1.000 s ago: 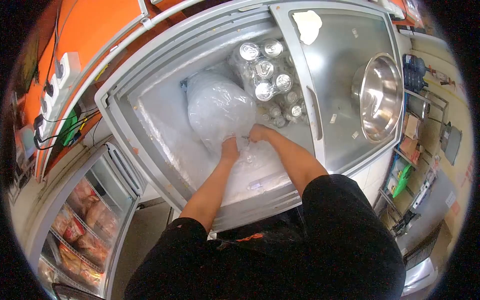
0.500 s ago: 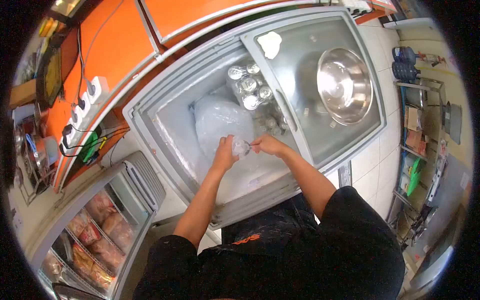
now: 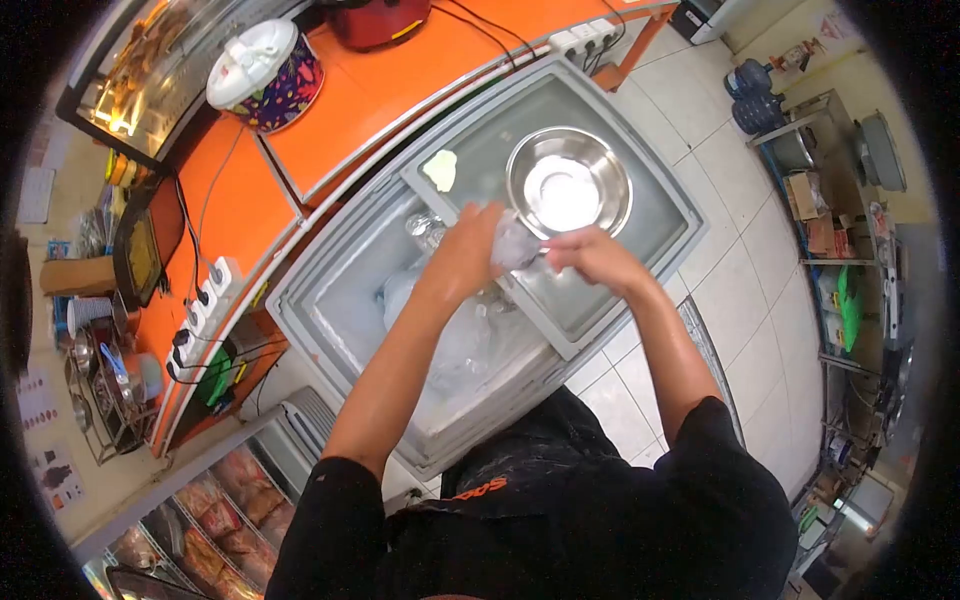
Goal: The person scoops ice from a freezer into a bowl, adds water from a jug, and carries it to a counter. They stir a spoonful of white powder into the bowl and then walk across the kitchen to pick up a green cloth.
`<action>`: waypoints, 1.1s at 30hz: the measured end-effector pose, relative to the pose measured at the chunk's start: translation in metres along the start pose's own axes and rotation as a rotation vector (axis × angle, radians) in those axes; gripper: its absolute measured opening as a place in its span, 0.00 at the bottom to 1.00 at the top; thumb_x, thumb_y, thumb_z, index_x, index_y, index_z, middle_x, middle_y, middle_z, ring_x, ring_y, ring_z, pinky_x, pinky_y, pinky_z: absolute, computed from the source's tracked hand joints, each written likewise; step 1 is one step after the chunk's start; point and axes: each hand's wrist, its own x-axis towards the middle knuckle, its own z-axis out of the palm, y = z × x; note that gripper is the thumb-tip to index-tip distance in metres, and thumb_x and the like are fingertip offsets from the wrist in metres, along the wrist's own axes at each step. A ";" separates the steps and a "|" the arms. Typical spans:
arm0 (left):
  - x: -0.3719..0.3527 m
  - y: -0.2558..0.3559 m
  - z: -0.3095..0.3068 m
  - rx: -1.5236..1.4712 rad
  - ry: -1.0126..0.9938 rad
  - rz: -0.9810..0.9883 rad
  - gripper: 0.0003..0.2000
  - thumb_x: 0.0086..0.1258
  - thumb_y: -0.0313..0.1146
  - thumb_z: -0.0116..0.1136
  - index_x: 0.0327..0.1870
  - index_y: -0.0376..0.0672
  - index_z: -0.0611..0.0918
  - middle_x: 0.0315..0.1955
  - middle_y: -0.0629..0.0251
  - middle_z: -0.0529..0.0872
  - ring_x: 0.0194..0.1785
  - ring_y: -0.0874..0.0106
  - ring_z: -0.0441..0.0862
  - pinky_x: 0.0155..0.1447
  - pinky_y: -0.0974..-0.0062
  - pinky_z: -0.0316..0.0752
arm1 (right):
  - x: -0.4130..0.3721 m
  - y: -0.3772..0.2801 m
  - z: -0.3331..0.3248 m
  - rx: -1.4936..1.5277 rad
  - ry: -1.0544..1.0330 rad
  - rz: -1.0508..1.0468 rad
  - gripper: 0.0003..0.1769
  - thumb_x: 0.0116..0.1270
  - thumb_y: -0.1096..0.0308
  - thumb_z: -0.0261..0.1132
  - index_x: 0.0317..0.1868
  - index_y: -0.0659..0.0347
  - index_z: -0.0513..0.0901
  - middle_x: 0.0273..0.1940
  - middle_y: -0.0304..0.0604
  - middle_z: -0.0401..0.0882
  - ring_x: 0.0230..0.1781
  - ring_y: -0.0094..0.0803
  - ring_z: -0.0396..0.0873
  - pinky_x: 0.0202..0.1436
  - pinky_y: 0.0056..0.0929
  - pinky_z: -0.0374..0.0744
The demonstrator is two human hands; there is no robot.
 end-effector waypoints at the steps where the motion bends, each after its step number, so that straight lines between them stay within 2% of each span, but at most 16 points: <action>1: 0.021 0.013 0.003 -0.011 -0.005 0.033 0.36 0.49 0.21 0.74 0.62 0.43 0.71 0.54 0.45 0.74 0.57 0.43 0.78 0.57 0.54 0.77 | -0.002 -0.003 -0.018 0.002 0.006 -0.008 0.21 0.67 0.67 0.68 0.59 0.64 0.84 0.31 0.32 0.81 0.21 0.14 0.62 0.21 0.17 0.55; 4: 0.078 0.034 0.031 -0.050 0.038 0.085 0.35 0.49 0.21 0.73 0.62 0.43 0.72 0.54 0.46 0.74 0.58 0.45 0.78 0.58 0.55 0.77 | 0.003 0.006 -0.067 -0.052 0.140 -0.033 0.21 0.66 0.67 0.68 0.58 0.66 0.84 0.33 0.35 0.83 0.23 0.18 0.69 0.26 0.20 0.66; 6: 0.107 0.035 0.061 -0.149 0.103 0.143 0.32 0.51 0.20 0.71 0.60 0.43 0.73 0.54 0.46 0.75 0.55 0.44 0.80 0.56 0.53 0.79 | 0.022 0.030 -0.087 -0.253 0.318 -0.332 0.19 0.65 0.69 0.65 0.55 0.69 0.85 0.34 0.39 0.87 0.29 0.25 0.77 0.35 0.26 0.75; 7: 0.118 0.033 0.076 -0.161 0.113 0.126 0.32 0.51 0.20 0.71 0.60 0.43 0.73 0.54 0.46 0.75 0.55 0.44 0.80 0.56 0.53 0.79 | 0.018 0.023 -0.085 -0.420 0.426 -0.298 0.18 0.66 0.69 0.64 0.54 0.68 0.86 0.38 0.50 0.89 0.35 0.39 0.85 0.46 0.34 0.80; 10: 0.131 0.022 0.120 -0.292 0.118 0.137 0.35 0.50 0.21 0.72 0.64 0.43 0.73 0.58 0.47 0.75 0.62 0.47 0.76 0.65 0.58 0.75 | 0.018 0.029 -0.080 -0.847 0.641 -0.348 0.17 0.68 0.71 0.62 0.56 0.65 0.85 0.41 0.58 0.87 0.40 0.51 0.86 0.47 0.42 0.81; 13: 0.126 0.018 0.140 -0.255 0.243 0.252 0.32 0.59 0.21 0.66 0.69 0.38 0.73 0.72 0.44 0.67 0.72 0.48 0.68 0.75 0.60 0.65 | 0.006 0.015 -0.068 -1.097 0.754 -0.270 0.18 0.69 0.72 0.61 0.58 0.63 0.84 0.42 0.61 0.85 0.43 0.57 0.84 0.48 0.48 0.80; 16: 0.104 0.024 0.134 -0.283 0.345 0.229 0.27 0.64 0.22 0.63 0.67 0.39 0.75 0.72 0.44 0.67 0.72 0.50 0.68 0.76 0.57 0.64 | -0.002 0.013 -0.070 -1.152 0.865 -0.355 0.18 0.70 0.73 0.60 0.59 0.63 0.83 0.40 0.58 0.84 0.41 0.55 0.84 0.45 0.46 0.80; 17: 0.092 0.023 0.128 -0.403 0.472 0.289 0.20 0.67 0.24 0.62 0.61 0.39 0.80 0.67 0.49 0.74 0.65 0.54 0.76 0.67 0.60 0.74 | -0.007 0.006 -0.064 -1.156 0.832 -0.366 0.18 0.70 0.73 0.60 0.59 0.63 0.83 0.40 0.58 0.84 0.41 0.55 0.84 0.45 0.46 0.80; 20: 0.024 -0.001 0.113 -0.685 0.530 0.142 0.14 0.67 0.24 0.60 0.53 0.41 0.83 0.55 0.51 0.83 0.59 0.54 0.80 0.63 0.60 0.75 | -0.024 -0.015 -0.039 -0.922 0.777 -0.459 0.17 0.71 0.73 0.60 0.59 0.62 0.83 0.40 0.57 0.84 0.40 0.54 0.84 0.44 0.44 0.79; 22: -0.024 -0.044 0.123 -0.737 0.551 -0.067 0.08 0.69 0.25 0.60 0.47 0.41 0.84 0.44 0.58 0.87 0.47 0.59 0.85 0.51 0.66 0.79 | -0.025 -0.018 -0.010 -0.730 0.475 -0.501 0.17 0.70 0.73 0.61 0.59 0.61 0.83 0.39 0.57 0.83 0.39 0.53 0.83 0.43 0.42 0.79; 24: -0.060 -0.112 0.166 -0.761 0.592 -0.291 0.07 0.69 0.24 0.57 0.45 0.40 0.84 0.42 0.57 0.88 0.43 0.58 0.86 0.47 0.70 0.80 | -0.010 -0.010 0.032 -0.780 0.238 -0.509 0.19 0.69 0.73 0.60 0.59 0.60 0.83 0.39 0.57 0.84 0.39 0.53 0.83 0.43 0.41 0.79; 26: -0.101 -0.220 0.247 -0.606 0.439 -0.474 0.09 0.67 0.23 0.57 0.45 0.41 0.85 0.45 0.55 0.88 0.47 0.57 0.86 0.51 0.66 0.81 | 0.023 0.010 0.089 -0.869 -0.008 -0.376 0.17 0.68 0.73 0.62 0.56 0.63 0.84 0.46 0.61 0.85 0.45 0.55 0.84 0.50 0.44 0.81; 28: -0.128 -0.287 0.287 -0.369 0.089 -0.616 0.13 0.68 0.24 0.50 0.47 0.41 0.86 0.51 0.52 0.88 0.53 0.55 0.86 0.57 0.60 0.80 | 0.075 0.050 0.154 -1.043 -0.206 -0.163 0.14 0.65 0.71 0.61 0.50 0.59 0.87 0.43 0.60 0.85 0.45 0.58 0.84 0.49 0.52 0.80; 29: -0.135 -0.315 0.315 -0.378 0.084 -0.623 0.13 0.68 0.24 0.50 0.47 0.41 0.86 0.51 0.52 0.88 0.53 0.55 0.86 0.57 0.60 0.80 | 0.106 0.088 0.181 -1.176 -0.293 -0.158 0.13 0.64 0.72 0.60 0.45 0.62 0.87 0.41 0.62 0.85 0.44 0.59 0.84 0.49 0.53 0.81; 31: -0.142 -0.359 0.360 -0.209 -0.184 -0.585 0.16 0.66 0.24 0.48 0.52 0.39 0.84 0.53 0.47 0.86 0.57 0.50 0.83 0.64 0.57 0.76 | 0.162 0.164 0.229 -1.203 -0.267 -0.151 0.12 0.62 0.73 0.59 0.43 0.65 0.86 0.41 0.63 0.85 0.42 0.59 0.85 0.48 0.52 0.82; 33: -0.126 -0.355 0.342 -0.143 -0.221 -0.715 0.18 0.68 0.25 0.50 0.58 0.37 0.81 0.58 0.46 0.82 0.62 0.50 0.79 0.66 0.55 0.75 | 0.202 0.216 0.251 -1.211 -0.258 -0.124 0.13 0.62 0.73 0.59 0.45 0.66 0.85 0.41 0.62 0.85 0.42 0.58 0.85 0.48 0.51 0.83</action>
